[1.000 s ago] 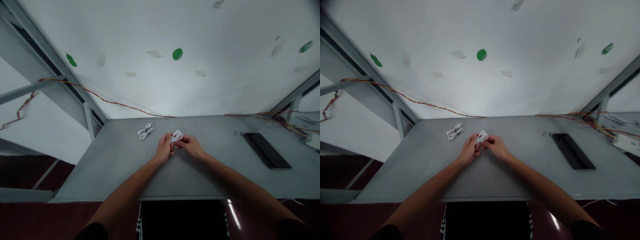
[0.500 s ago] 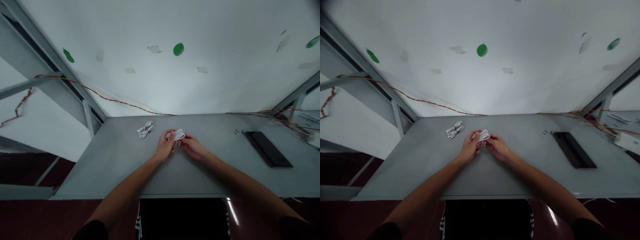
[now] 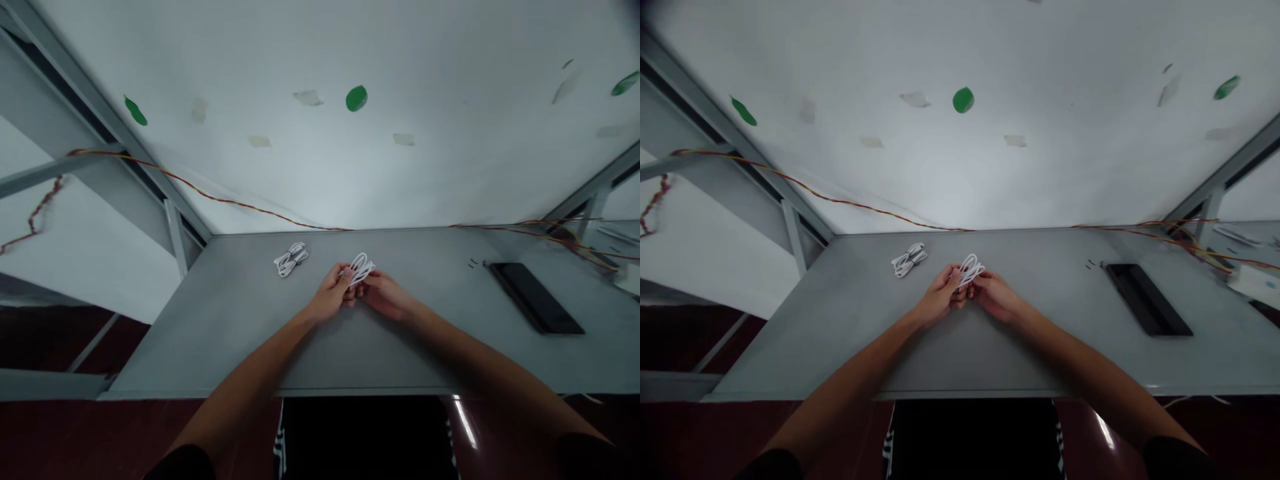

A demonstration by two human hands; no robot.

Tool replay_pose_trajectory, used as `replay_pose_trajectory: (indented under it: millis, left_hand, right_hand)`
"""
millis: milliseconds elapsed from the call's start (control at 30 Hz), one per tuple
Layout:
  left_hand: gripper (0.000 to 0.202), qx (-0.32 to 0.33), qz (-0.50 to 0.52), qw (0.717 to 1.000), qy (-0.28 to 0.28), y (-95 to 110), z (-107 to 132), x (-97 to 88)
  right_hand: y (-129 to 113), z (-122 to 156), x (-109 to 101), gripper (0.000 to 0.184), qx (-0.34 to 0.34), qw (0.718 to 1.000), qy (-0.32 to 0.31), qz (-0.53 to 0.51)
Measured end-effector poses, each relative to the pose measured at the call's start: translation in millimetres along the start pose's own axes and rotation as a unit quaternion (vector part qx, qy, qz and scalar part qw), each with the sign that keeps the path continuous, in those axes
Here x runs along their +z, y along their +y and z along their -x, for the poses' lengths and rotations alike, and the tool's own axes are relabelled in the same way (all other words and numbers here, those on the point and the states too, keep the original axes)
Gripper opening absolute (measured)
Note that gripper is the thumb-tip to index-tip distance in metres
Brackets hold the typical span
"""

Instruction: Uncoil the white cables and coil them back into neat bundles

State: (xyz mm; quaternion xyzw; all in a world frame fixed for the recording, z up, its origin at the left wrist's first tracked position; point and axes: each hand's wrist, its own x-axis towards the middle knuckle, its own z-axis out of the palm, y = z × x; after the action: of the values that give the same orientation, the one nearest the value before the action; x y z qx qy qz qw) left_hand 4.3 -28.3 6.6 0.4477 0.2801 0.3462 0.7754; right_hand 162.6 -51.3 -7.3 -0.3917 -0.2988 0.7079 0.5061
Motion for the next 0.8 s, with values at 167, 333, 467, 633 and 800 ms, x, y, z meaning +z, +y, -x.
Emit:
replay_pose_trajectory:
  millis: [167,333,467,633,800]
  left_hand:
    - [0.057,-0.002,-0.005,1.0,0.001,0.9,0.9,0.1]
    - [0.056,0.004,-0.025,0.999,0.039,1.5,0.3,0.2]
    - [0.051,0.002,-0.028,0.996,0.087,0.6,-0.1,1.0]
    - [0.05,-0.011,-0.027,0.995,0.091,0.7,0.1,0.0]
    - [0.053,-0.037,0.001,0.997,0.061,3.9,0.9,-0.2]
  right_hand:
    - [-3.4,0.8,-1.2,0.025,0.019,1.0,-0.009,-0.001]
    - [-2.7,2.1,-2.4,0.027,0.01,1.0,0.003,0.008]
    - [-2.3,2.3,1.1,0.037,-0.039,0.997,0.037,0.058]
    - [-3.6,2.4,5.6,0.033,-0.104,0.976,0.066,0.18]
    - [-5.4,3.4,2.7,0.025,-0.163,0.939,0.11,0.281]
